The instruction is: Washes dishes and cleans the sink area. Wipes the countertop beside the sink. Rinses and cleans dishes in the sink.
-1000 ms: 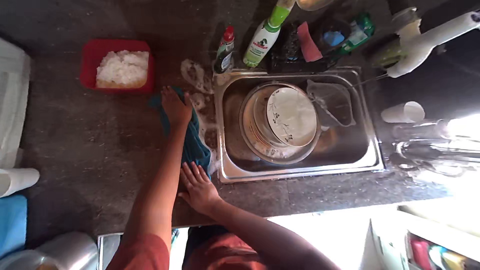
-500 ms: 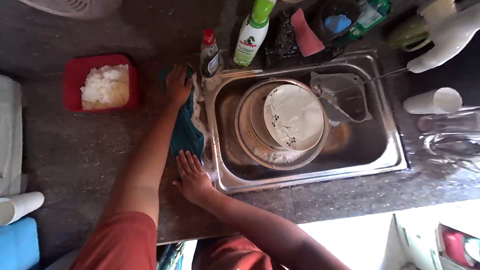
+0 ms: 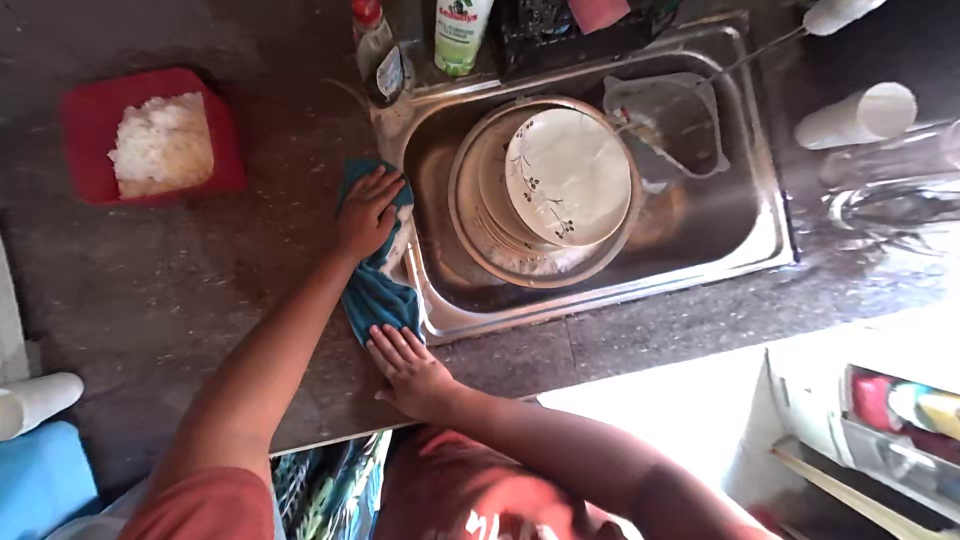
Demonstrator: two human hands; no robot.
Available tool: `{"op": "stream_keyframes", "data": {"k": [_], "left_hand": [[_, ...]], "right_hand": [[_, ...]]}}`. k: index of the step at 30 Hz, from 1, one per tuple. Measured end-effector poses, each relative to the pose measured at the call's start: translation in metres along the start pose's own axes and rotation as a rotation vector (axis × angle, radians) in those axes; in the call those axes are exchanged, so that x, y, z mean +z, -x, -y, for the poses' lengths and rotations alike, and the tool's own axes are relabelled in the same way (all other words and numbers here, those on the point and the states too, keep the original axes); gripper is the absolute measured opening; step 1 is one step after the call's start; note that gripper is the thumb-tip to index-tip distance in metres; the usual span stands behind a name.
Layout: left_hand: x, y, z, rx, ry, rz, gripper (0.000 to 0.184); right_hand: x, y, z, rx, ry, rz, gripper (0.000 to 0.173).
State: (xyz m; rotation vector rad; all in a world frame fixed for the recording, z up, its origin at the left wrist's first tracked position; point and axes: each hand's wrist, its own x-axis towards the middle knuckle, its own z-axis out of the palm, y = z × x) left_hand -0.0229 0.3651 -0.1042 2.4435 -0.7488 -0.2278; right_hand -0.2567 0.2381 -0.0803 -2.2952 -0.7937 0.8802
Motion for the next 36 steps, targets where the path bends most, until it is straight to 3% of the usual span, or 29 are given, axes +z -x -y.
{"op": "stream_keyframes", "data": {"k": [3,7,11,14,16,19,21,23,25,29,32,36], "left_hand": [[0.017,0.015,-0.021,-0.003,0.007,0.002,0.044],[0.042,0.037,-0.052,-0.028,0.066,-0.044,0.040],[0.071,0.058,-0.095,-0.031,0.089,0.008,0.032],[0.082,0.066,-0.144,-0.201,0.136,0.196,0.033],[0.093,0.065,-0.170,-0.312,0.233,0.232,0.037],[0.108,0.061,-0.193,-0.412,0.398,0.152,0.042],[0.117,0.060,-0.204,-0.456,0.546,0.070,0.044],[0.125,0.059,-0.214,-0.473,0.663,-0.023,0.044],[0.131,0.056,-0.223,-0.495,0.802,-0.093,0.041],[0.153,0.055,-0.208,-0.527,1.105,-0.171,0.050],[0.123,0.049,-0.211,-0.796,1.445,-0.135,0.049],[0.100,0.067,-0.204,-0.895,1.535,-0.151,0.042]], "right_hand": [[0.001,0.029,-0.025,0.007,0.069,-0.123,0.072],[-0.012,0.060,-0.062,0.164,0.090,-0.199,0.073],[-0.029,0.082,-0.080,0.298,0.097,-0.093,0.075],[-0.040,0.092,-0.087,0.384,0.092,-0.083,0.071],[-0.047,0.098,-0.094,0.439,0.080,-0.123,0.065],[-0.054,0.110,-0.108,0.475,0.027,-0.250,0.053],[-0.051,0.122,-0.110,0.520,-0.032,-0.458,0.044],[-0.052,0.132,-0.100,0.616,-0.119,-0.674,0.044],[-0.057,0.140,-0.087,0.641,-0.203,-0.774,0.053],[-0.061,0.129,-0.074,0.589,-0.189,-0.498,0.058],[-0.062,0.119,-0.093,0.642,-0.008,-0.387,0.059],[-0.076,0.135,-0.131,0.645,0.026,-0.360,0.045]]}}
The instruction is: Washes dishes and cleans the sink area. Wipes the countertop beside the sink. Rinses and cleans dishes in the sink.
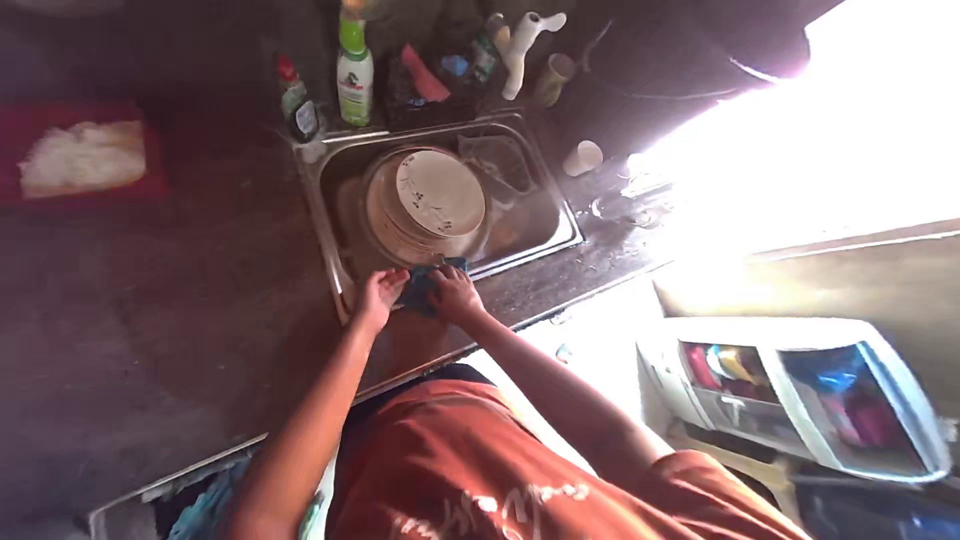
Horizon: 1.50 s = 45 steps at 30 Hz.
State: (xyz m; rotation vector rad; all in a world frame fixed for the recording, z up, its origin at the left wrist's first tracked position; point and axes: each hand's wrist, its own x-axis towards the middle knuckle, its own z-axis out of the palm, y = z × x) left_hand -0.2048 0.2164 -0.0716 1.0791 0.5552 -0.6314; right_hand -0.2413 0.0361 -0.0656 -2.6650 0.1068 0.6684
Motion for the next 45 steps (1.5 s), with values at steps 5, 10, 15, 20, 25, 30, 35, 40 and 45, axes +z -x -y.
{"op": "stream_keyframes", "data": {"k": [5,10,15,20,25,30,35,40,45], "left_hand": [[-0.004,0.030,0.004,0.043,-0.268,0.004,0.032],[0.025,0.038,0.008,0.131,-0.525,0.054,0.030],[0.047,0.037,-0.005,0.104,-0.666,0.045,0.031],[0.049,0.055,-0.022,0.174,-0.560,-0.084,0.028],[0.110,0.079,-0.028,0.073,-0.219,0.137,0.051],[0.129,0.062,-0.039,0.054,0.082,0.277,0.065],[0.115,0.059,-0.047,0.004,0.191,0.143,0.047],[0.115,0.054,-0.042,0.037,0.246,-0.048,0.044],[0.112,0.051,-0.023,0.170,0.032,-0.096,0.049]], "right_hand": [[-0.030,-0.004,-0.051,0.051,-0.092,-0.041,0.040],[-0.058,-0.006,-0.074,0.106,-0.070,-0.017,0.040],[-0.115,0.007,-0.138,0.239,-0.184,-0.109,0.035],[-0.167,0.031,-0.147,0.200,-0.377,-0.356,0.032],[-0.172,0.042,-0.073,0.007,-0.408,-0.438,0.039],[-0.150,0.036,-0.020,-0.326,-0.734,-0.100,0.036],[-0.140,0.013,-0.015,-0.360,-0.879,0.044,0.056],[-0.123,0.004,-0.014,-0.132,-0.563,-0.405,0.075],[-0.100,0.023,-0.010,0.031,-1.110,-0.167,0.049]]}}
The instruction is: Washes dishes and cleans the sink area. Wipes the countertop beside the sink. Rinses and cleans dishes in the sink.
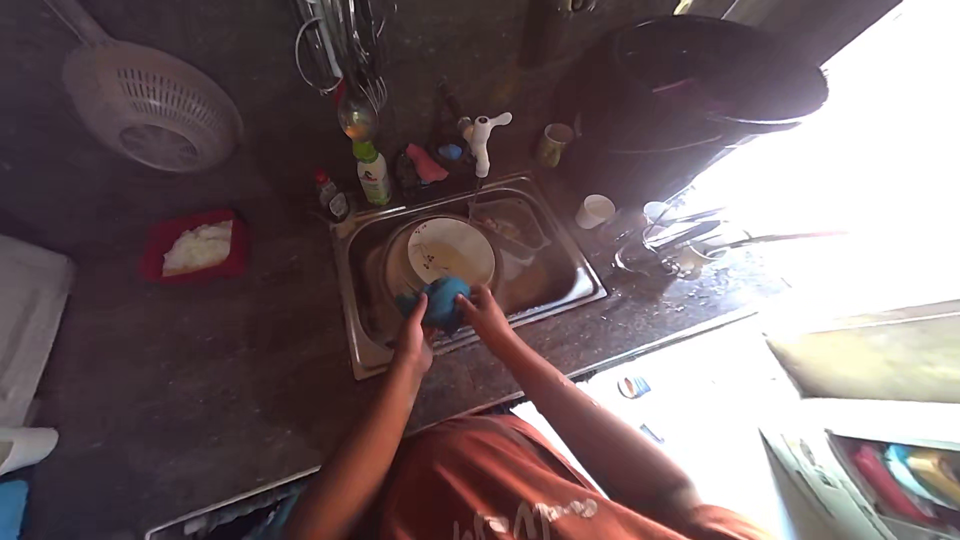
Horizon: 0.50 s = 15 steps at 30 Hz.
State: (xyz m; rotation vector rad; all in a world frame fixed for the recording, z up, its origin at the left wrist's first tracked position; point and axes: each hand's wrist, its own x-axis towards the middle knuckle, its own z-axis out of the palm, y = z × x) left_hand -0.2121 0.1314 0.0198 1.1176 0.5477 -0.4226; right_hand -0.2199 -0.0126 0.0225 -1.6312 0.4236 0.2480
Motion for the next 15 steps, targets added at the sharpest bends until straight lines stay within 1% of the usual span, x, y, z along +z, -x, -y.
{"op": "stream_keyframes", "data": {"k": [2,3,5,7,9,10,12,13,14,15], "left_hand": [[-0.003,0.005,0.005,0.137,-0.108,0.063,0.045],[-0.005,0.008,0.007,0.178,-0.163,0.109,0.044],[-0.009,0.012,0.011,0.207,-0.211,0.186,0.045],[-0.016,0.015,0.010,0.159,-0.174,0.178,0.040],[-0.026,0.019,0.001,0.051,-0.083,0.117,0.039],[-0.032,0.022,-0.004,-0.004,-0.023,0.082,0.036],[-0.051,0.024,-0.010,-0.086,0.124,-0.010,0.033],[-0.063,0.024,-0.013,-0.104,0.187,-0.068,0.033],[-0.075,0.027,-0.016,-0.105,0.234,-0.123,0.033],[-0.086,0.030,-0.019,-0.093,0.271,-0.166,0.033]], "right_hand": [[0.004,0.019,0.004,0.074,-0.299,0.136,0.053],[0.005,0.026,0.006,0.109,-0.380,0.187,0.057],[0.012,0.031,0.004,0.120,-0.387,0.187,0.055],[0.023,0.030,-0.002,0.091,-0.330,0.195,0.050],[0.031,0.020,-0.004,0.026,-0.193,0.295,0.046],[0.034,0.012,0.001,-0.020,-0.041,0.359,0.047],[0.042,-0.010,0.021,-0.100,0.378,0.480,0.053],[0.049,-0.023,0.036,-0.119,0.529,0.505,0.056],[0.059,-0.037,0.052,-0.128,0.598,0.487,0.058],[0.072,-0.052,0.069,-0.155,0.608,0.430,0.061]]}}
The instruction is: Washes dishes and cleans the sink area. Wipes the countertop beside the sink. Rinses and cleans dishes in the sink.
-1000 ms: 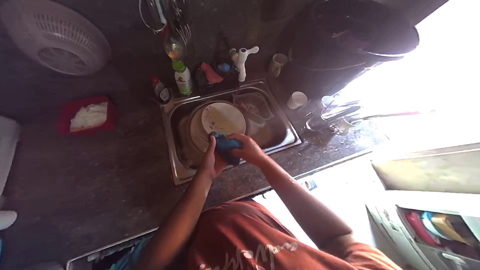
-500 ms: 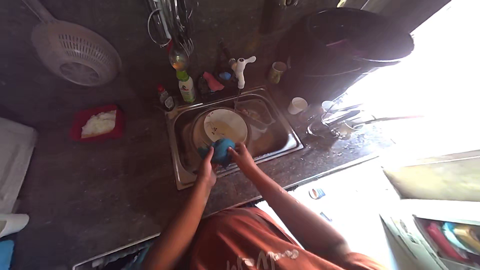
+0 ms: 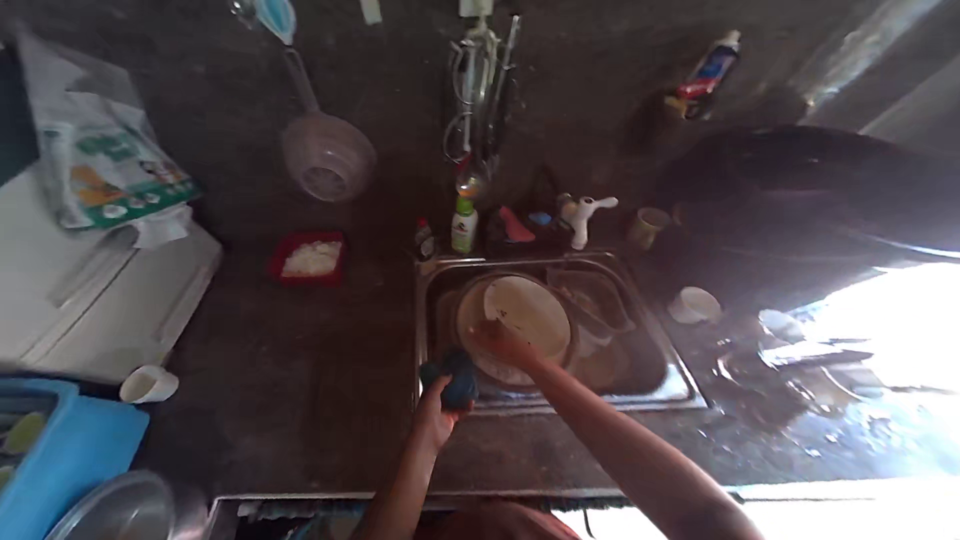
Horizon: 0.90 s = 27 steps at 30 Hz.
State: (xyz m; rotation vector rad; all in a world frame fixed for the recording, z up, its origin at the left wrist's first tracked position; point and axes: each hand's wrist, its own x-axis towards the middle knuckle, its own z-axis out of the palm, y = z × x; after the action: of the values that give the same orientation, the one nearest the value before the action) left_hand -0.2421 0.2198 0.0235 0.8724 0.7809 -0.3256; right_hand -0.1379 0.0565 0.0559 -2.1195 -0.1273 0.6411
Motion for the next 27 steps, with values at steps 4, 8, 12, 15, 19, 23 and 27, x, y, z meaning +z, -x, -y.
{"op": "stream_keyframes", "data": {"k": [4,8,12,15,19,23,27], "left_hand": [[-0.042,0.023,-0.017,0.090,0.105,-0.046,0.029],[-0.074,0.042,-0.015,0.115,0.150,-0.060,0.024],[-0.092,0.049,-0.012,0.133,0.160,0.015,0.023],[-0.098,0.048,-0.013,0.116,0.151,0.030,0.023],[-0.095,0.040,-0.018,0.144,0.049,0.050,0.025],[-0.076,0.023,-0.018,0.125,-0.004,0.148,0.026],[-0.053,0.011,-0.012,0.049,-0.078,0.238,0.026]], "right_hand": [[-0.021,-0.098,0.071,-0.056,0.123,-0.281,0.081],[-0.030,-0.213,0.107,-0.060,0.328,-0.386,0.084],[-0.037,-0.265,0.126,-0.188,0.593,-0.203,0.069],[-0.028,-0.269,0.132,-0.247,0.671,-0.121,0.049],[-0.026,-0.222,0.124,-0.267,0.602,-0.175,0.036],[-0.064,-0.148,0.099,-0.349,0.496,-0.216,0.026],[-0.123,-0.028,0.071,-0.258,0.330,-0.213,0.023]]}}
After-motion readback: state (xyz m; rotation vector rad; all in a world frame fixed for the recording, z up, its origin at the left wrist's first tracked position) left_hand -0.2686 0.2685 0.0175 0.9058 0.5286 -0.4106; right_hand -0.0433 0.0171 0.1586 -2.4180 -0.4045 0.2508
